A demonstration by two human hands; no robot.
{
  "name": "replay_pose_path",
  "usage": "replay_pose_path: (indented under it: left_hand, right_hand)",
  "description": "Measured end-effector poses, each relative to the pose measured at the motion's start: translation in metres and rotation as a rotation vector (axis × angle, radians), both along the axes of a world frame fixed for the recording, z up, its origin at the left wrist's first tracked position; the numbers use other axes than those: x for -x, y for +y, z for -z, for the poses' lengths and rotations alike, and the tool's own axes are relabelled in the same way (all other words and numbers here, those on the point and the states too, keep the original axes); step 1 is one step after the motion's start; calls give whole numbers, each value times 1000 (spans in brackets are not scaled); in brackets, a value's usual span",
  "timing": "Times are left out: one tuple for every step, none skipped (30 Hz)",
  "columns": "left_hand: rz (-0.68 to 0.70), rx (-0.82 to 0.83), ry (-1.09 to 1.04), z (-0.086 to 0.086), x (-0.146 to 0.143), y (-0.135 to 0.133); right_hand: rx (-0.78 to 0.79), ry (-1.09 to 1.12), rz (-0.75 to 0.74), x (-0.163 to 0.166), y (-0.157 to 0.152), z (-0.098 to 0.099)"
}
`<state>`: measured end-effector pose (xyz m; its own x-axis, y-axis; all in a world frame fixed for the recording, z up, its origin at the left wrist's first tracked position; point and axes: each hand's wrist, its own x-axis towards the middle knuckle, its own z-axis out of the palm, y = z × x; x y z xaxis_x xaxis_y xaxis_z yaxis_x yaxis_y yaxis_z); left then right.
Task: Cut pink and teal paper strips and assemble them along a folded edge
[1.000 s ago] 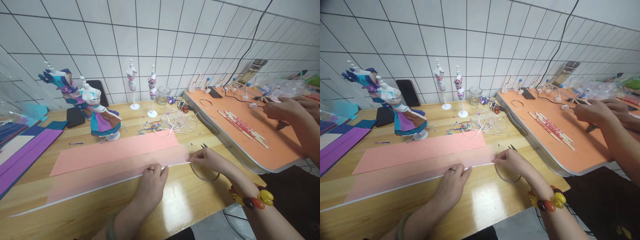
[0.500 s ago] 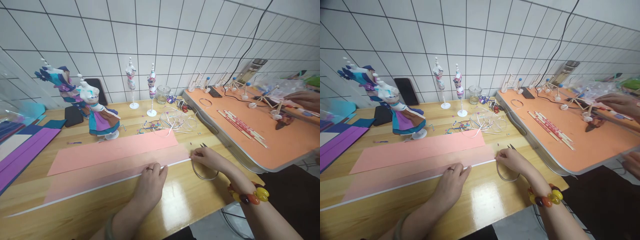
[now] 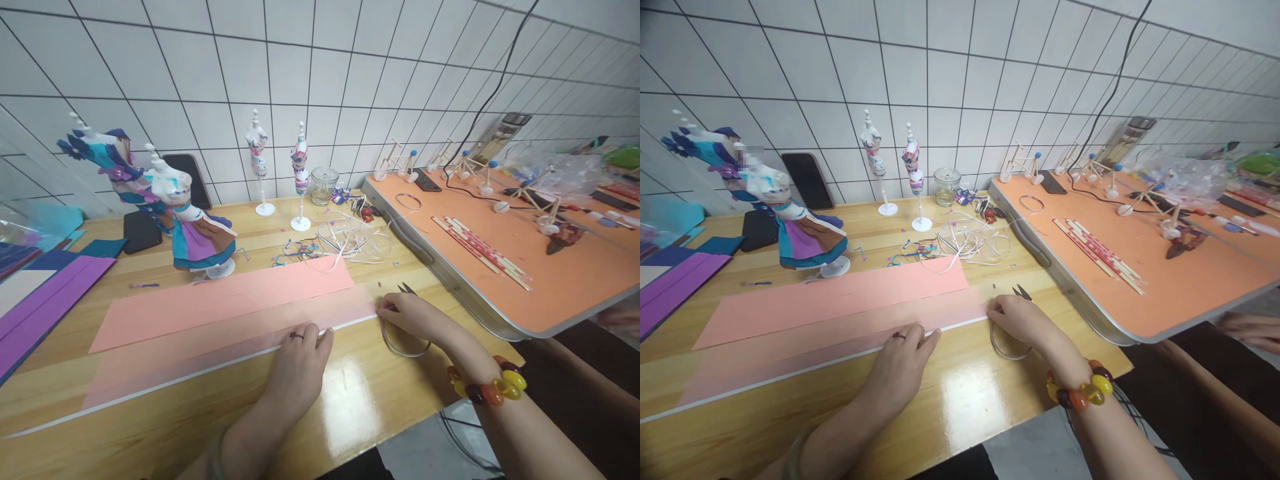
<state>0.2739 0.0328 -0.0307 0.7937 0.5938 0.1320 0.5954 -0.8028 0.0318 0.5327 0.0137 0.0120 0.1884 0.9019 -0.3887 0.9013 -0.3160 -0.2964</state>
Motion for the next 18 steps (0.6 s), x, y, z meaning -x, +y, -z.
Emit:
replay_pose_path:
  left_hand:
    - [-1, 4, 10, -1, 0, 0]
    - [-1, 9, 17, -1, 0, 0]
    - [-1, 13, 19, -2, 0, 0]
    - [1, 17, 18, -3, -1, 0]
    - [2, 23, 17, -3, -1, 0]
    - [1, 27, 19, -4, -1, 0]
    - [2, 29, 25, -4, -1, 1]
    - [3, 29, 36, -4, -1, 1]
    - [3, 28, 47, -4, -1, 1]
    - [4, 26, 57, -4, -1, 1]
    - [7, 25, 64, -4, -1, 1]
    - [9, 21, 67, -4, 0, 1]
    - [9, 14, 67, -4, -1, 1]
    - [8, 4, 66, -5, -1, 1]
    - [4, -9, 61, -5, -1, 0]
    - [-1, -21, 54, -6, -2, 0]
    - [-6, -28, 44, -7, -3, 0]
    - [-9, -30, 32, -8, -4, 0]
  right_hand:
    - [4, -17, -2, 1, 0, 0]
    - [8, -32, -5, 1, 1, -1]
    - [13, -44, -8, 1, 1, -1]
    - [18, -54, -10, 2, 1, -1]
    - [23, -62, -11, 2, 2, 0]
    - [28, -68, -12, 2, 2, 0]
    - [32, -72, -12, 2, 3, 0]
    - [35, -73, -14, 2, 3, 0]
    - [38, -72, -15, 2, 3, 0]
    - [40, -68, -16, 2, 4, 0]
    - [41, -64, -17, 2, 4, 0]
    - [42, -58, -17, 2, 4, 0]
    - [42, -53, -15, 2, 3, 1]
    - [42, -48, -12, 1, 3, 1]
    - [39, -43, -6, 1, 3, 1]
    - [35, -38, 2, 0, 2, 2]
    - [30, -32, 12, -1, 2, 3]
    - [26, -25, 24, -2, 2, 4]
